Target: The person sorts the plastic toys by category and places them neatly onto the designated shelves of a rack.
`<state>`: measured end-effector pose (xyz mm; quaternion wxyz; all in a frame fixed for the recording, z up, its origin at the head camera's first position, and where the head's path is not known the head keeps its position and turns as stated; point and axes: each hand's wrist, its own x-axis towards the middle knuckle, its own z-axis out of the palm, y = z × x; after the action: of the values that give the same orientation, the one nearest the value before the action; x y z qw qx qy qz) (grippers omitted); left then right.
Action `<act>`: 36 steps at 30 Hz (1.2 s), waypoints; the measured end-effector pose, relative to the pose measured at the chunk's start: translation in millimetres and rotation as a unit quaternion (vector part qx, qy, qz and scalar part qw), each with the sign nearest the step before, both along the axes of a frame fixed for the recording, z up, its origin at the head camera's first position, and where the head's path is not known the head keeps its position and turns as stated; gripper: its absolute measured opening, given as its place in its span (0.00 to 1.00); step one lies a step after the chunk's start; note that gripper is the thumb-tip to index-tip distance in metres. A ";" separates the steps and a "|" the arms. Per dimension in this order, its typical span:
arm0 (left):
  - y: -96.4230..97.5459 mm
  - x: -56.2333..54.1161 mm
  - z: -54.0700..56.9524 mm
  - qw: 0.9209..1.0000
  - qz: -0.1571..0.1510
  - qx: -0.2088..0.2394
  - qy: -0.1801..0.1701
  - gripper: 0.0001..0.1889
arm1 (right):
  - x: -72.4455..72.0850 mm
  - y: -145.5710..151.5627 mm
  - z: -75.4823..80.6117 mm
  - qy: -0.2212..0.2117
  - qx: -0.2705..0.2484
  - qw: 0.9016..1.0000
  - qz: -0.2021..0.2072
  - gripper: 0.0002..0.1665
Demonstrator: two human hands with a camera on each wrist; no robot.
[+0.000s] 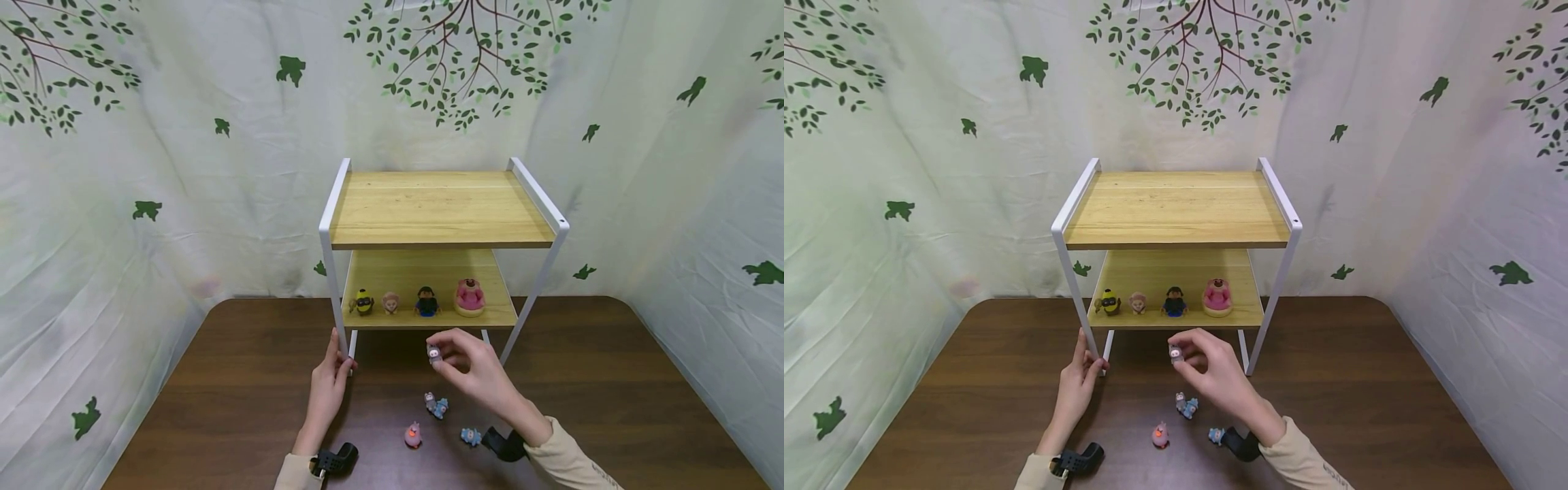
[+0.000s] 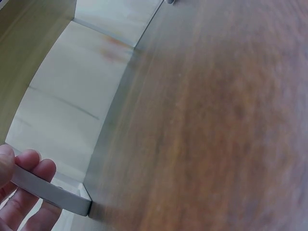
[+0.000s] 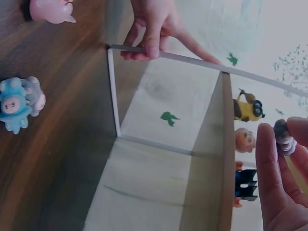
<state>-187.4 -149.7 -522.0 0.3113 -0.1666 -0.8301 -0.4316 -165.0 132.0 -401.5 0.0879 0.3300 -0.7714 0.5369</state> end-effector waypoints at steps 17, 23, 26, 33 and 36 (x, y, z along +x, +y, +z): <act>-1.6 -5.4 -2.4 1.000 -0.004 0.001 0.002 0.44 | -5.6 -10.0 23.3 0.039 -0.004 0.999 0.011 0.19; -2.2 -7.2 -1.0 1.000 -0.001 -0.002 0.001 0.43 | -9.4 -12.0 29.3 0.055 -0.017 0.998 0.021 0.18; -2.0 -6.8 -0.7 1.000 0.000 0.000 -0.004 0.44 | -10.5 -13.3 34.2 0.064 -0.024 0.997 0.022 0.18; -2.0 -6.8 -0.6 1.000 0.003 0.002 -0.009 0.44 | -11.6 -17.3 48.3 0.081 -0.045 0.995 0.034 0.19; -2.0 -7.1 -0.9 1.000 0.004 0.003 -0.009 0.44 | -11.7 -18.4 54.3 0.086 -0.049 0.995 0.032 0.20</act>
<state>-194.5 -151.6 -522.9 0.3056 -0.1587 -0.8322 -0.4345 -176.7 113.5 -347.1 0.1525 0.3946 -0.7229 0.5463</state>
